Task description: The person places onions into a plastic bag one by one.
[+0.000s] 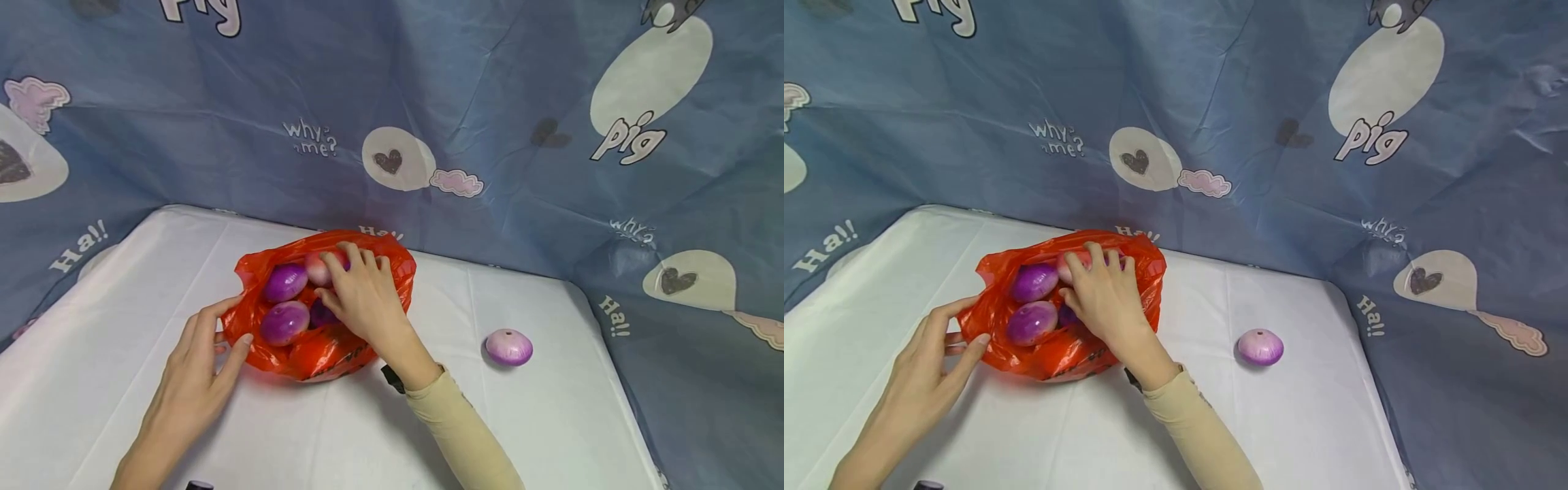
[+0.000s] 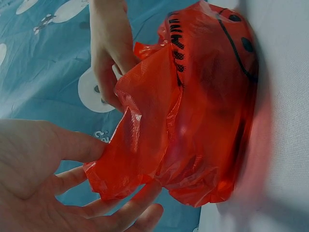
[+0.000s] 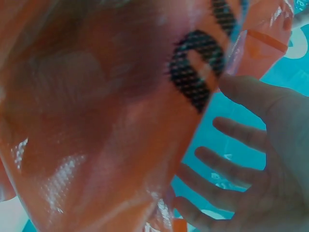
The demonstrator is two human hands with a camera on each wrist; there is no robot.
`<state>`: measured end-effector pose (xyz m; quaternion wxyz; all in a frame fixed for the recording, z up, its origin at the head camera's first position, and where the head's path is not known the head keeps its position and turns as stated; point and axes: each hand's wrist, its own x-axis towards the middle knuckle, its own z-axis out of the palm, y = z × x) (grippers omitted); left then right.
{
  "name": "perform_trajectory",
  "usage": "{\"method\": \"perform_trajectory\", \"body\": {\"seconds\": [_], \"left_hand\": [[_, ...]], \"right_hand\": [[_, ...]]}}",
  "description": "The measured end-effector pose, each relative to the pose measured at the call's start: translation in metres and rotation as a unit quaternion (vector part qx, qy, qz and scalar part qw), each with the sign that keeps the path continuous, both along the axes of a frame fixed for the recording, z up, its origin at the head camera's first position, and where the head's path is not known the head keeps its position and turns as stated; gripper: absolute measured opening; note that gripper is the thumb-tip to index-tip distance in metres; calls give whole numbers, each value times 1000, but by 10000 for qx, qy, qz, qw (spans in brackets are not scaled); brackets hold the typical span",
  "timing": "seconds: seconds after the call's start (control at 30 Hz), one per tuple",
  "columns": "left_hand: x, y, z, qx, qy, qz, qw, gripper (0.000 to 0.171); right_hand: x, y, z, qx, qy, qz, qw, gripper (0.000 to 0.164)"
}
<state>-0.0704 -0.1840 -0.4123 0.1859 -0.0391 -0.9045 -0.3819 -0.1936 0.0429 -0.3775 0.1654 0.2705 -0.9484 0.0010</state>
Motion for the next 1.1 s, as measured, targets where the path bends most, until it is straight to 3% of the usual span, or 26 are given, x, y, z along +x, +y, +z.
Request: {"method": "perform_trajectory", "body": {"seconds": [0.53, 0.83, 1.1], "left_hand": [[0, 1, 1, -27, -146, 35, 9999, 63], [0, 3, 0, 26, -123, -55, 9999, 63], [0, 2, 0, 13, -135, -41, 9999, 64]], "right_hand": [[34, 28, 15, -335, -55, 76, 9994, 58], [52, 57, 22, -704, -267, -15, 9972, 48], [59, 90, 24, -934, -312, -312, 9947, 50]]}}
